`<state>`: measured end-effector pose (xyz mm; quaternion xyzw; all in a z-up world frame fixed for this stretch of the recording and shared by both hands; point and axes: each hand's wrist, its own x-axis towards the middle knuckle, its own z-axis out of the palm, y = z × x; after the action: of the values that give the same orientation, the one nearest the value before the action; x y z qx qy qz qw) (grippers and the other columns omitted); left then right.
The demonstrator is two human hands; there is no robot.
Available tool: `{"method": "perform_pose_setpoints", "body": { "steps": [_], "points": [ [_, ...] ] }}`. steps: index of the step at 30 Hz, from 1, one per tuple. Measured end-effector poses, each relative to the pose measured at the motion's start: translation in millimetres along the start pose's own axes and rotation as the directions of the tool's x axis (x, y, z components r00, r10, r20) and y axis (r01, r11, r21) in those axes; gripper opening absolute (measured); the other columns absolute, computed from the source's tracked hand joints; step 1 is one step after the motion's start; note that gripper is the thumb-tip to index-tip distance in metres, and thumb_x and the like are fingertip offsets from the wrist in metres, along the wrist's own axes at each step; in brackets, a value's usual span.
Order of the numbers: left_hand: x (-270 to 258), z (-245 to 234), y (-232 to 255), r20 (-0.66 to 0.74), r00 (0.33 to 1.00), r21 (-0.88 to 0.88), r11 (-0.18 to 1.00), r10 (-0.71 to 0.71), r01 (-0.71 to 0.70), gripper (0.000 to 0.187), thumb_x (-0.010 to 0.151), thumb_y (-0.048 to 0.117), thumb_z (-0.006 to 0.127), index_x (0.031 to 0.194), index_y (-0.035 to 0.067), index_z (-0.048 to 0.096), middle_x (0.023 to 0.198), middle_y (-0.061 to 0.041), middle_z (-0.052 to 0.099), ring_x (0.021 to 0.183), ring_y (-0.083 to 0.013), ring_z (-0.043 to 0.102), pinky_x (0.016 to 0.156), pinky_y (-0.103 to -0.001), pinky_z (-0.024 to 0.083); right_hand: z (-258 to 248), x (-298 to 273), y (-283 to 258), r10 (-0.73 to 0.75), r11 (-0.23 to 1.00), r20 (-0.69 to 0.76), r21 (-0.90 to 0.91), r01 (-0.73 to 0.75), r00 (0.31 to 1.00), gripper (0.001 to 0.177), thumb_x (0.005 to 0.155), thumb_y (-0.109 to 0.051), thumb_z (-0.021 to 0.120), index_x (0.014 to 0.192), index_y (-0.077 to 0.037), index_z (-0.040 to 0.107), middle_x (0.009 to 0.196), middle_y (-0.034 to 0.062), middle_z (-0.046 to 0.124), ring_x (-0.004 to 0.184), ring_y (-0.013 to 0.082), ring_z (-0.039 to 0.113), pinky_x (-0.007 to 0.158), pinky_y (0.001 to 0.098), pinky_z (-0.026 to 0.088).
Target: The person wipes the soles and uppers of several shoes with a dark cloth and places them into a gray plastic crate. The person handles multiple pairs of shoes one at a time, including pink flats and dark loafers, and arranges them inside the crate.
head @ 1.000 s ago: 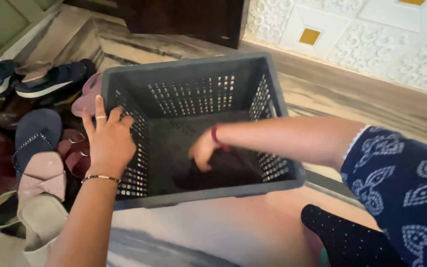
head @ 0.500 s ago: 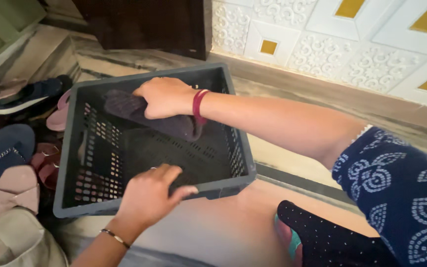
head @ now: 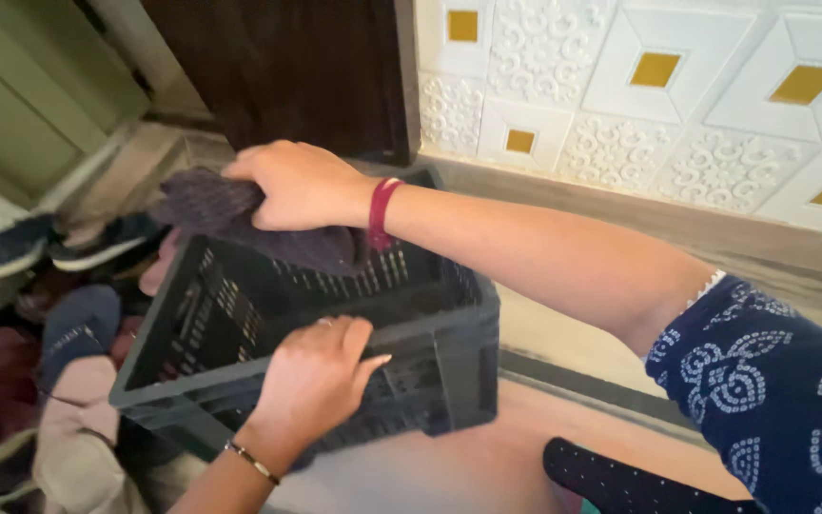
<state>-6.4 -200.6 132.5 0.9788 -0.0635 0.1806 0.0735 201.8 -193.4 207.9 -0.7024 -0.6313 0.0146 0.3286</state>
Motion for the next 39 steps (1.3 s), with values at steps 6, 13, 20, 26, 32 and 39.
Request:
{"method": "perform_pose_setpoints", "body": {
  "steps": [6,13,20,26,32,39],
  "points": [
    [54.6,-36.9,-24.4,-0.155,0.981,0.065,0.99,-0.114,0.126,0.045,0.079,0.047,0.077,0.091,0.006,0.059,0.074,-0.013,0.066,0.072,-0.0361,0.067,0.061,-0.047,0.053,-53.0,51.5,-37.4,-0.179,0.984,-0.153,-0.013,0.179,0.972,0.051,0.07,-0.013,0.073,0.121,-0.014,0.07,0.11,0.0055,0.07,0.105,0.0315,0.068,0.087,0.0419,0.054],
    [74.5,-75.9,-59.2,-0.294,0.771,0.052,0.796,-0.565,0.603,0.054,0.083,0.057,0.077,0.086,0.004,0.067,0.076,-0.022,0.069,0.074,-0.0427,0.067,0.065,-0.052,0.052,-77.2,69.3,-58.7,-0.38,0.908,-0.26,-0.289,0.304,0.888,0.04,0.071,-0.004,0.071,0.107,-0.022,0.073,0.101,0.0011,0.065,0.097,0.033,0.06,0.082,0.0448,0.05],
    [46.6,-72.6,-104.3,-0.196,0.403,-0.625,0.431,-0.894,0.651,0.048,0.095,0.043,0.074,0.091,-0.005,0.069,0.082,-0.016,0.071,0.072,-0.0245,0.061,0.069,-0.042,0.051,-61.2,98.0,-90.0,-0.507,0.858,-0.338,-0.108,0.502,0.793,0.035,0.079,-0.003,0.073,0.107,-0.024,0.07,0.106,-0.0021,0.063,0.092,0.0331,0.056,0.084,0.0432,0.049],
    [12.6,-24.9,-128.0,0.065,0.323,-0.936,0.054,-0.944,0.348,0.037,0.091,0.033,0.068,0.11,0.002,0.069,0.097,-0.004,0.072,0.083,-0.0135,0.062,0.073,-0.034,0.05,-18.2,88.6,-99.7,-0.501,0.866,-0.177,-0.098,0.491,0.847,0.052,0.069,0.006,0.067,0.111,-0.025,0.07,0.112,-0.0023,0.065,0.098,0.0354,0.057,0.086,0.043,0.05],
    [-11.0,18.6,-134.5,0.284,0.069,-0.783,-0.189,-0.956,0.593,0.054,0.094,0.039,0.073,0.117,-0.01,0.069,0.107,-0.014,0.071,0.089,-0.0212,0.06,0.078,-0.04,0.049,3.8,66.6,-82.3,-0.43,0.896,-0.042,-0.137,0.422,0.902,0.054,0.066,0.006,0.068,0.111,-0.024,0.071,0.113,0.0006,0.063,0.108,0.0381,0.055,0.088,0.047,0.048],
    [19.0,-20.5,-123.9,0.05,0.358,-0.823,0.164,-0.932,0.543,0.051,0.084,0.035,0.078,0.116,-0.004,0.071,0.11,-0.008,0.075,0.096,-0.0164,0.065,0.083,-0.033,0.05,-15.8,75.7,-84.5,-0.435,0.891,-0.088,-0.185,0.415,0.896,0.053,0.068,0.005,0.068,0.112,-0.024,0.071,0.114,-0.002,0.063,0.111,0.0358,0.056,0.09,0.0452,0.047]
  ]
}}
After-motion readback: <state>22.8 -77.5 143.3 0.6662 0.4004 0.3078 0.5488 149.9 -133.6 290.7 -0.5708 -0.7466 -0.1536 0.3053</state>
